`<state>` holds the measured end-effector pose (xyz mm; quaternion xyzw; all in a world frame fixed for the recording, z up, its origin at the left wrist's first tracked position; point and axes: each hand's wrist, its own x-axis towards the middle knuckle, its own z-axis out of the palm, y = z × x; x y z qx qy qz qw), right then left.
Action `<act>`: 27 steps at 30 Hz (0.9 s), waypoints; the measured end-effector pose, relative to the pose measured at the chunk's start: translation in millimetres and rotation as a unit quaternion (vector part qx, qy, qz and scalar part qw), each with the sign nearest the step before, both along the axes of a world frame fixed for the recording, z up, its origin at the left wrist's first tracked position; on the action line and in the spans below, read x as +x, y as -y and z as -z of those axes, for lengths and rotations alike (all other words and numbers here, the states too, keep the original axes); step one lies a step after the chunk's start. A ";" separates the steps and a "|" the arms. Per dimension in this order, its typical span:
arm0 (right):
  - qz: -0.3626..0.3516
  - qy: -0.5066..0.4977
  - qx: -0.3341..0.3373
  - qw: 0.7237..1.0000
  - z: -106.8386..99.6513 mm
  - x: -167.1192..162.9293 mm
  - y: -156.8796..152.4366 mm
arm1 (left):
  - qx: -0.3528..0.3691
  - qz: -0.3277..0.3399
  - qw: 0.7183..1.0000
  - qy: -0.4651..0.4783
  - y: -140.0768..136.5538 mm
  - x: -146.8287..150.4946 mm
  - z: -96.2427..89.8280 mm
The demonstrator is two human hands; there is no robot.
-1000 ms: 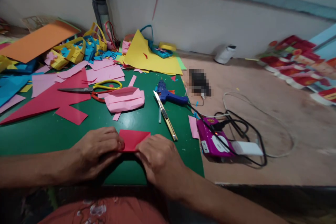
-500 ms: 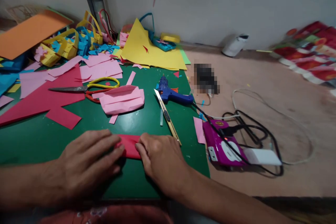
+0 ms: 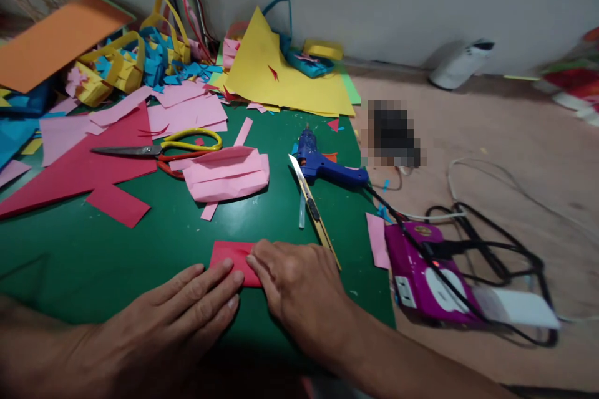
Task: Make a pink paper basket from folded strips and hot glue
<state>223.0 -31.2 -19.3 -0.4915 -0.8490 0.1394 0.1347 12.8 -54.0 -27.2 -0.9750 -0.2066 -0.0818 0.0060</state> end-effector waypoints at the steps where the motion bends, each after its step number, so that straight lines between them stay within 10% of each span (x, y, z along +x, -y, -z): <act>1: 0.001 0.004 0.001 1.000 -0.3 -0.1 -0.3 | -0.004 0.000 1.000 -0.004 0.5 0.2 0.7; 27: 0.016 0.102 0.097 0.990 2.3 -7.1 -2.6 | -0.020 0.001 0.999 -0.035 6.3 -0.5 1.5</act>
